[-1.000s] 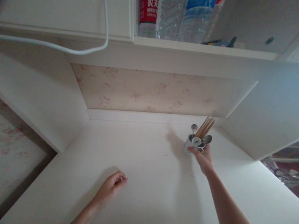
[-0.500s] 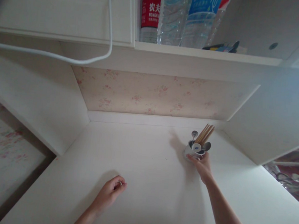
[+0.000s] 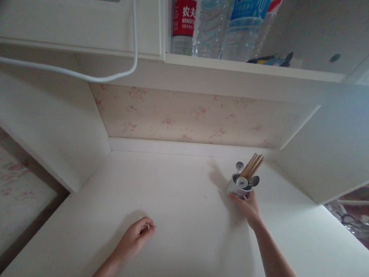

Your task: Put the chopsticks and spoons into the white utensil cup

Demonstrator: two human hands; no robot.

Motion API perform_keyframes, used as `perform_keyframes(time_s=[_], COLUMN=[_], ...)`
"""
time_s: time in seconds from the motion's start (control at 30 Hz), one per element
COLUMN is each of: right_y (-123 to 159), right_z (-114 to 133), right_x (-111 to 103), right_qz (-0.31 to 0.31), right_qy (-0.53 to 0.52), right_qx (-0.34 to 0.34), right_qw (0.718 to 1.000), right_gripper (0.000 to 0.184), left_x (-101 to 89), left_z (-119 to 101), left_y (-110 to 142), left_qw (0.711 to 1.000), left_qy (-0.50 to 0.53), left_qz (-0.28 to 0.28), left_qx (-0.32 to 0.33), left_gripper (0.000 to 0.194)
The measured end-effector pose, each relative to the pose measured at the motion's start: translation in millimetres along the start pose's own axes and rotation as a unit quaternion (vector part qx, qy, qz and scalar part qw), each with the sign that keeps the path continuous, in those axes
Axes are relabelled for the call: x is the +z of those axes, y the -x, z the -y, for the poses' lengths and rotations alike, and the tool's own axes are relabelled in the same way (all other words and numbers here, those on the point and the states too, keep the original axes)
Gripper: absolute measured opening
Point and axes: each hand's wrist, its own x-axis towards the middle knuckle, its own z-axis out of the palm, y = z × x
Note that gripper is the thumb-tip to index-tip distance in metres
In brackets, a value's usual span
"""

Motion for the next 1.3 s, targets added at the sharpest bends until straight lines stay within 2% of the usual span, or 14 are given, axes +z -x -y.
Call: perform_keyframes(time_s=[0.13,0.3,0.43,0.5,0.57,0.63,0.7,0.77,0.8,0.87,1.0,1.07,1.17,1.3], right_y=[-2,1,10,20,36,57,82,108,120,141,172,185,198,201], right_z=[3,10,9,8,6,7,12,18,21,26,22,13,0,-7], right_x=[-2,-7,-20,-29,-35,-33,-20,5,21,57,130,158,181,179], right_qz=[0.009,0.020,-0.018,-0.086,-0.162,-0.196,-0.159,-0.063,-0.007,0.062,0.156,0.198,0.249,0.269], right_qy=[0.006,0.044,0.038,0.010,-0.027,-0.050,-0.043,-0.020,0.004,0.030,0.016,0.021,0.063,0.110], right_qx=[0.002,0.012,-0.002,-0.020,-0.042,-0.054,-0.045,-0.028,-0.025,-0.009,0.027,0.030,-0.027,-0.061], right_qw=[1.000,0.999,0.999,0.996,0.985,0.978,0.985,0.997,1.000,0.998,0.987,0.980,0.966,0.955], right_gripper=[0.072,0.088,0.107,0.100,0.078,0.053,0.037,0.027,0.028,0.042,0.051,0.051,0.050,0.050], left_x=[0.0,-0.8,-2.0,-2.8,-3.8,-4.7,-4.9,-3.5,-1.9,3.0,15.0,18.4,17.9,12.0], left_z=[1,0,0,-1,-1,-2,-3,-6,-8,-14,-26,-26,-19,-9], left_y=[0,-1,-2,-3,-2,-2,-3,-7,-10,-18,-35,-42,-46,-45], left_qw=[1.000,1.000,1.000,1.000,1.000,1.000,0.999,0.999,0.998,0.998,0.999,1.000,1.000,0.999], left_qy=[0.000,0.002,0.010,0.017,0.021,0.019,0.016,0.016,0.018,0.024,0.015,0.006,-0.001,0.027], left_qz=[-0.004,-0.008,0.006,0.012,0.007,-0.003,-0.014,-0.024,-0.027,-0.026,-0.019,-0.017,-0.010,0.022], left_qx=[-0.002,-0.006,-0.014,-0.021,-0.023,-0.022,-0.029,-0.044,-0.051,-0.052,-0.025,-0.003,0.028,0.012], left_gripper=[0.037,0.034,0.035,0.034,0.034,0.038,0.044,0.047,0.047,0.044,0.033,0.029,0.029,0.029])
